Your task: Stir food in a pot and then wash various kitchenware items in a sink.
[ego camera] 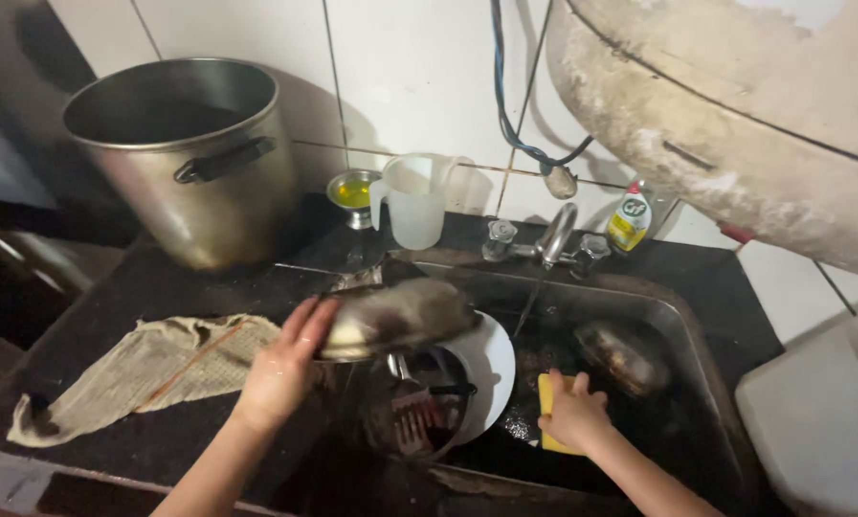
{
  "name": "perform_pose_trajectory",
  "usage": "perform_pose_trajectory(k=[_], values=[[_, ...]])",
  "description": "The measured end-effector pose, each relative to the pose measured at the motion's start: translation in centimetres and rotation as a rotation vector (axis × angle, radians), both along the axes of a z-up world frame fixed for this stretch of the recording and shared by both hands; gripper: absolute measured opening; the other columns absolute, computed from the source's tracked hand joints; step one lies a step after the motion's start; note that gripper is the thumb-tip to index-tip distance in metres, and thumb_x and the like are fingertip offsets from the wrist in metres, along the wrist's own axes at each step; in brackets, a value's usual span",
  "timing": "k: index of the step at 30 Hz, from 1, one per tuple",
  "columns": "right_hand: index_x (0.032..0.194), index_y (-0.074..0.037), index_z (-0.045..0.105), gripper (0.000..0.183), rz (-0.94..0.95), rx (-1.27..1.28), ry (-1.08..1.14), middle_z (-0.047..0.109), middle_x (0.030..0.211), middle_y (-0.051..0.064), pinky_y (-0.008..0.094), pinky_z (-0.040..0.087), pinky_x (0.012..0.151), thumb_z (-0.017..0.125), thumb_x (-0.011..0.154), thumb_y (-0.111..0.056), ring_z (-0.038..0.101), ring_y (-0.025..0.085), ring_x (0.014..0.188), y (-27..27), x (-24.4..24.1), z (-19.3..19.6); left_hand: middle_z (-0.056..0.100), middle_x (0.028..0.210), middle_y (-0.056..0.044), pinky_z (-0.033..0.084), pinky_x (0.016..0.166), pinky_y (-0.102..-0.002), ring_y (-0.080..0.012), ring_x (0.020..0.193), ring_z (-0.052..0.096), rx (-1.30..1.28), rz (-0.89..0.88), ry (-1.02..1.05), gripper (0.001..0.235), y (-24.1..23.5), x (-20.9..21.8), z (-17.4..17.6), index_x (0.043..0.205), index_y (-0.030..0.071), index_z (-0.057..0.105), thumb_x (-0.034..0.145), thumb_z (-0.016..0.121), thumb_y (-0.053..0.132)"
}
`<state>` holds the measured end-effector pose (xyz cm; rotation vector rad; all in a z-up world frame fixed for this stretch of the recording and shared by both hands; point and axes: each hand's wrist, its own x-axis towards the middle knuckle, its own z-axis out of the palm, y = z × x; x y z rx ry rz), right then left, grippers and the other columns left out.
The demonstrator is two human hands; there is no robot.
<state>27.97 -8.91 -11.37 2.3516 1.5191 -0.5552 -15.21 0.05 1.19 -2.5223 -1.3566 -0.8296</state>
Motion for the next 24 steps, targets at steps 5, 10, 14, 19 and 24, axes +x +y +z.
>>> perform_pose_trajectory(k=[5, 10, 14, 19, 24], values=[[0.152, -0.039, 0.032, 0.085, -0.043, 0.295, 0.247, 0.054, 0.129, 0.017, 0.047, 0.063, 0.087, 0.071, 0.081, -0.014, 0.073, 0.038, 0.099, -0.6, 1.8, 2.1, 0.072, 0.101, -0.025, 0.053, 0.060, -0.056, -0.0466, 0.071, 0.068, -0.190, 0.385, -0.489, 0.076, 2.1, -8.5, -3.6, 0.155, 0.018, 0.047, 0.083, 0.058, -0.003], [0.142, -0.022, 0.052, 0.068, 0.009, 0.788, 0.340, 0.069, 0.122, 0.012, 0.042, 0.055, 0.082, 0.061, 0.076, -0.008, 0.070, 0.032, 0.096, -1.3, 12.7, 0.9, 0.064, 0.091, -0.037, 0.052, 0.058, -0.052, -0.0464, 0.071, 0.063, -0.798, 0.661, -1.074, 0.033, 4.2, -22.3, -9.5, 0.114, -0.024, 0.059, 0.107, 0.060, 0.009], [0.152, -0.002, 0.047, 0.066, -0.576, 0.852, 1.191, 0.060, 0.134, 0.019, 0.036, 0.042, 0.083, 0.046, 0.086, -0.004, 0.056, 0.028, 0.104, -5.0, 11.6, 7.6, 0.088, 0.073, -0.005, 0.061, 0.051, -0.028, -0.0223, 0.060, 0.083, -0.490, 1.063, 0.360, 0.080, 11.7, -35.0, -21.1, 0.110, 0.019, 0.085, 0.100, 0.041, 0.086], [0.155, -0.002, 0.044, 0.065, -0.723, 0.849, 1.398, 0.060, 0.124, 0.022, 0.036, 0.042, 0.073, 0.041, 0.090, -0.003, 0.055, 0.028, 0.088, -7.9, 11.4, 7.7, 0.077, 0.090, 0.003, 0.058, 0.062, -0.032, -0.0167, 0.072, 0.075, -0.438, 0.850, 0.419, 0.036, 7.0, -2.9, -3.3, 0.093, 0.026, 0.076, 0.101, 0.053, 0.053], [0.153, -0.006, 0.050, 0.068, -0.608, 0.967, 1.011, 0.060, 0.145, 0.015, 0.040, 0.046, 0.093, 0.054, 0.085, 0.000, 0.058, 0.027, 0.118, -13.0, 11.9, 15.9, 0.072, 0.095, -0.015, 0.060, 0.063, -0.044, -0.0280, 0.072, 0.070, -0.553, -0.174, 0.309, 0.024, 0.1, 28.2, -10.3, 0.111, 0.008, 0.067, 0.097, 0.048, 0.015]])
